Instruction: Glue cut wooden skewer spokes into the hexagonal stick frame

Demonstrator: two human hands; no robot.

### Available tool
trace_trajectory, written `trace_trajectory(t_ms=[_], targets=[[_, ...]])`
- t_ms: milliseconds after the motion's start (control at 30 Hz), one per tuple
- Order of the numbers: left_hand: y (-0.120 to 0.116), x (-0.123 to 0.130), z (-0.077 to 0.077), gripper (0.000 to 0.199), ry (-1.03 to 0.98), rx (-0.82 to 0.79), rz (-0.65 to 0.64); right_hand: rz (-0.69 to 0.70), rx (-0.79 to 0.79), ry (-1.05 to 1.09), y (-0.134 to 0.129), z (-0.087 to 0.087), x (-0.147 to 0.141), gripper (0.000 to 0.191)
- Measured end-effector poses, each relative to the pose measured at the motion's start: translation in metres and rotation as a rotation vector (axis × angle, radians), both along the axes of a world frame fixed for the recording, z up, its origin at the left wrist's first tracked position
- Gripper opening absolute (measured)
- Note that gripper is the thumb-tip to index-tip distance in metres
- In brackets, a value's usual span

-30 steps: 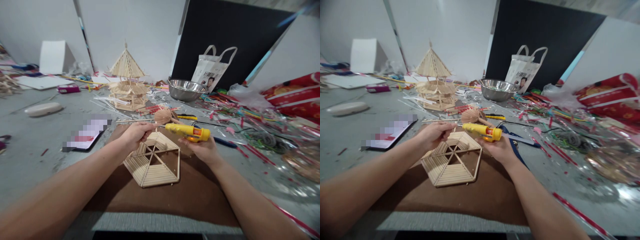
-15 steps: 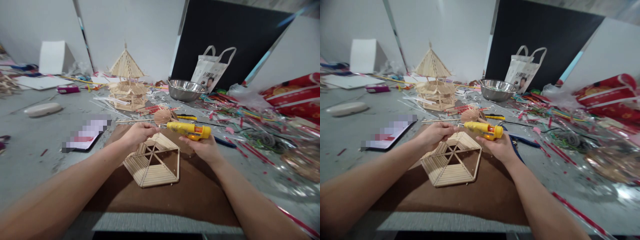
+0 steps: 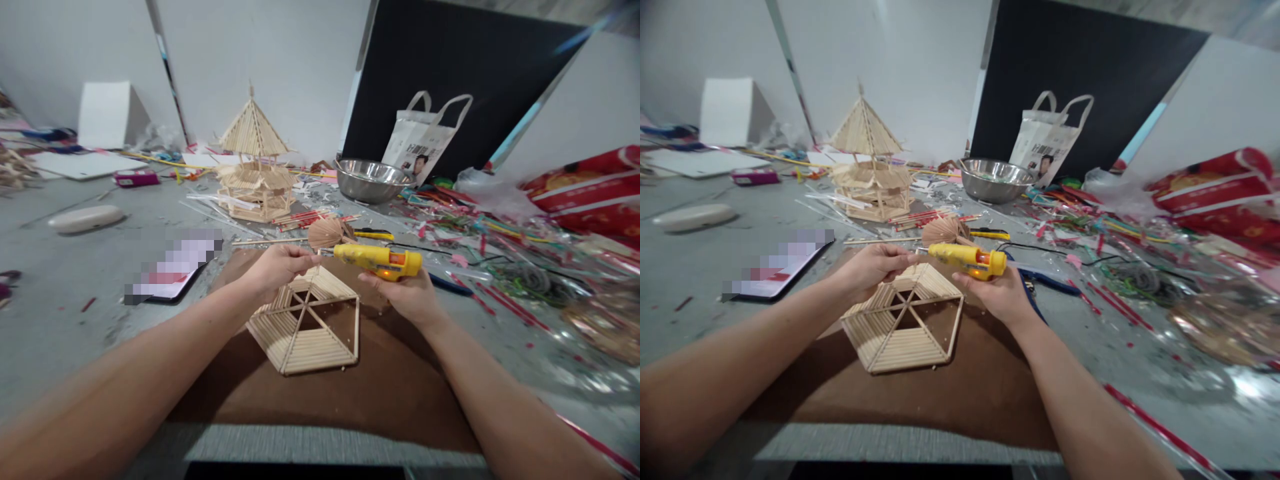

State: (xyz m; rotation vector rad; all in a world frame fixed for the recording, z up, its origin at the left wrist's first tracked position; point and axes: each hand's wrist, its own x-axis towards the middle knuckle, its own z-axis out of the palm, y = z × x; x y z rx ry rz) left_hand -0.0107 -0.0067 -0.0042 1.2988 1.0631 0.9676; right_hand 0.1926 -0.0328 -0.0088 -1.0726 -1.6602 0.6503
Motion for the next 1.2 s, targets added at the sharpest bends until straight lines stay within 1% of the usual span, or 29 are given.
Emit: trace_trajectory(t_ms=[167, 267, 333, 500, 567, 700, 833, 1000, 1100, 1200], targets=[[0.002, -0.001, 0.000, 0.020, 0.010, 0.003, 0.021, -0.038, -0.054, -0.016, 0.000, -0.003, 0.002, 0.032], [0.003, -0.003, 0.000, 0.018, 0.055, 0.036, 0.021, -0.048, -0.054, 0.016, 0.001, -0.002, 0.003, 0.030], [0.004, -0.006, 0.000, 0.017, 0.134, 0.078, -0.042, -0.068, -0.052, 0.042, 0.002, 0.000, 0.003, 0.025], [0.002, -0.010, -0.002, 0.014, 0.500, 0.216, -0.416, -0.146, -0.063, 0.046, 0.002, 0.004, 0.003, 0.018], [-0.001, -0.010, -0.001, 0.014, 0.636, 0.275, -0.498, -0.144, -0.068, 0.025, 0.001, 0.004, 0.004, 0.017], [-0.005, -0.008, 0.003, 0.018, 0.809, 0.319, -0.598, -0.118, -0.074, -0.006, 0.001, 0.004, 0.003, 0.019], [-0.008, -0.007, 0.006, 0.022, 0.882, 0.311, -0.702, -0.110, -0.083, -0.034, 0.000, 0.005, 0.001, 0.020], [-0.010, -0.004, 0.005, 0.025, 0.943, 0.303, -0.731, -0.102, -0.043, -0.057, 0.000, 0.006, 0.000, 0.022], [-0.012, -0.002, 0.006, 0.027, 0.988, 0.326, -0.740, -0.080, -0.010, -0.074, 0.000, 0.005, 0.000, 0.025], [-0.014, 0.000, 0.009, 0.028, 1.022, 0.356, -0.749, -0.090, -0.009, -0.101, 0.000, 0.004, 0.001, 0.027]])
